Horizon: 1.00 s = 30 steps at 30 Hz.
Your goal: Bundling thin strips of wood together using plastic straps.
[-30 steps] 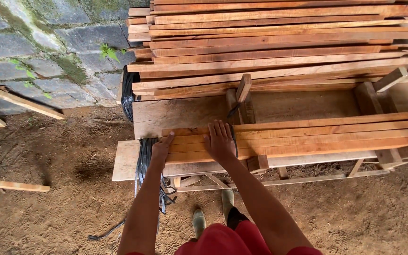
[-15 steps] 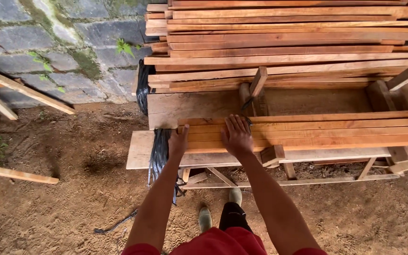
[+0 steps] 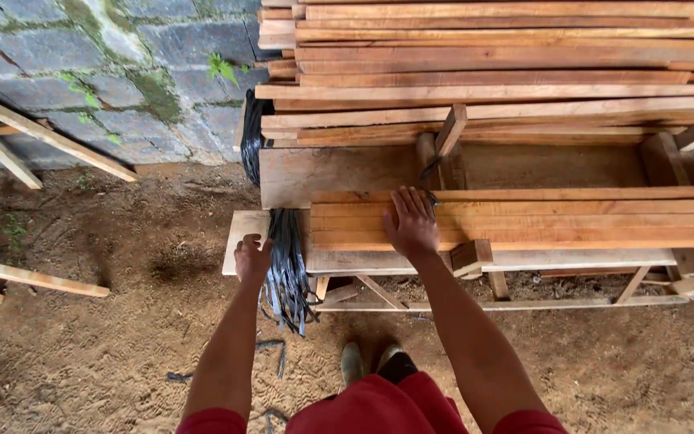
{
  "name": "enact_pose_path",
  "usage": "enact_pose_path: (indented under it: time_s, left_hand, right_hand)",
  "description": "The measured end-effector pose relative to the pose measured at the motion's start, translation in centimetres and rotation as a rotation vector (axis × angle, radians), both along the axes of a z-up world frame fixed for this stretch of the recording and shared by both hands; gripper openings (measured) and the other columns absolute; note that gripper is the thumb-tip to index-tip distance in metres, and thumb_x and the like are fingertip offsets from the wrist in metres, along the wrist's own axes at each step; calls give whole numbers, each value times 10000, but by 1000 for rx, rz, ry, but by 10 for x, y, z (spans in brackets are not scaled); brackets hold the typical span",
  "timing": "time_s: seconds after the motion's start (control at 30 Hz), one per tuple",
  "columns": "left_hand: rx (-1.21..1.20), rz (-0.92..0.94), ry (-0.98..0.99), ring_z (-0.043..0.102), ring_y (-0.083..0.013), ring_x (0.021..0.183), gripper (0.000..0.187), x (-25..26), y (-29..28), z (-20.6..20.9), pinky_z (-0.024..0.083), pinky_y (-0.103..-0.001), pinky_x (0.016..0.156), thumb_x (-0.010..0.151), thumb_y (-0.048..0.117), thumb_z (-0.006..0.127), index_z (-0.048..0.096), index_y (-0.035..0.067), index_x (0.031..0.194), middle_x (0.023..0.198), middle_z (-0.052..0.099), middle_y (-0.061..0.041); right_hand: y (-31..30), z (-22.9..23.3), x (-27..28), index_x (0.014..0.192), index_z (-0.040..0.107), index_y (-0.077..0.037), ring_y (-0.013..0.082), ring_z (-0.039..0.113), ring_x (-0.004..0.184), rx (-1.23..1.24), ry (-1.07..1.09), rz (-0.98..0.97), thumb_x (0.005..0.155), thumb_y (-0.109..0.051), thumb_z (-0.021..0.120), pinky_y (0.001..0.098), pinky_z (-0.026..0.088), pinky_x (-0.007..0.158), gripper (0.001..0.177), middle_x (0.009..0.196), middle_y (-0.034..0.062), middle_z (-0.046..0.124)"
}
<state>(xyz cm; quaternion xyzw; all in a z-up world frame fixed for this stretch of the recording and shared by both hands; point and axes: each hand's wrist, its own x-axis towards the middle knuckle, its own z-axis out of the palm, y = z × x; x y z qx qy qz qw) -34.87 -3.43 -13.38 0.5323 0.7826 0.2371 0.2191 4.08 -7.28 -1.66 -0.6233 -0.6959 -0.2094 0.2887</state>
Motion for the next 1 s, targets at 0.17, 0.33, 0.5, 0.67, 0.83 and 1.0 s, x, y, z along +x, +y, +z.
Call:
enact_pose_path:
  time_s: [0.17, 0.33, 0.5, 0.67, 0.83, 1.0]
  left_hand:
    - [-112, -3, 43, 725, -305, 1005, 246, -16, 4, -33, 590, -517, 851, 918, 487, 713, 721, 273, 1041, 982, 731, 25]
    - [-115, 10, -19, 707, -331, 1074, 330, -3, -6, 24, 574, -528, 908, 959, 542, 619, 711, 257, 1099, 1072, 742, -5]
    - [-5, -75, -171, 708, -442, 1010, 345, 7, -9, 74, 528, -599, 908, 1031, 427, 504, 687, 145, 1111, 978, 769, -129]
    - [137, -130, -325, 688, -380, 939, 301, 37, -30, 165, 519, -556, 858, 1082, 355, 497, 655, 99, 1097, 928, 741, -131]
    - [570, -358, -681, 564, -197, 814, 167, 66, -36, 230, 483, -352, 754, 1132, 137, 530, 562, -19, 1083, 869, 641, -128]
    - [622, -536, -777, 596, -126, 708, 66, 126, -57, 319, 492, -256, 714, 1119, 59, 526, 538, 38, 1057, 860, 669, -83]
  right_hand:
    - [1, 4, -1, 1272, 727, -154, 268, 639, 1293, -2, 8, 5, 912, -416, 658, 429, 454, 1137, 451, 1324, 101, 714]
    - [2, 1, 1, 1287, 720, -163, 262, 633, 1301, -21, 12, 0, 927, -432, 647, 426, 447, 1142, 456, 1334, 99, 710]
    - [2, -3, 1, 1282, 722, -166, 263, 638, 1295, 1, 9, -6, 931, -434, 647, 428, 448, 1140, 447, 1323, 99, 715]
    - [6, -10, 6, 1304, 705, -174, 269, 616, 1322, -30, 16, -2, 938, -462, 626, 434, 425, 1160, 472, 1353, 96, 698]
    - [11, -15, 9, 1298, 711, -156, 307, 615, 1319, -33, 114, 20, 930, -457, 635, 474, 408, 1158, 482, 1348, 119, 698]
    - [-6, 19, 12, 1415, 600, -412, 346, 380, 1499, -721, 526, 54, 908, -664, 596, 539, 395, 1180, 566, 1384, -19, 659]
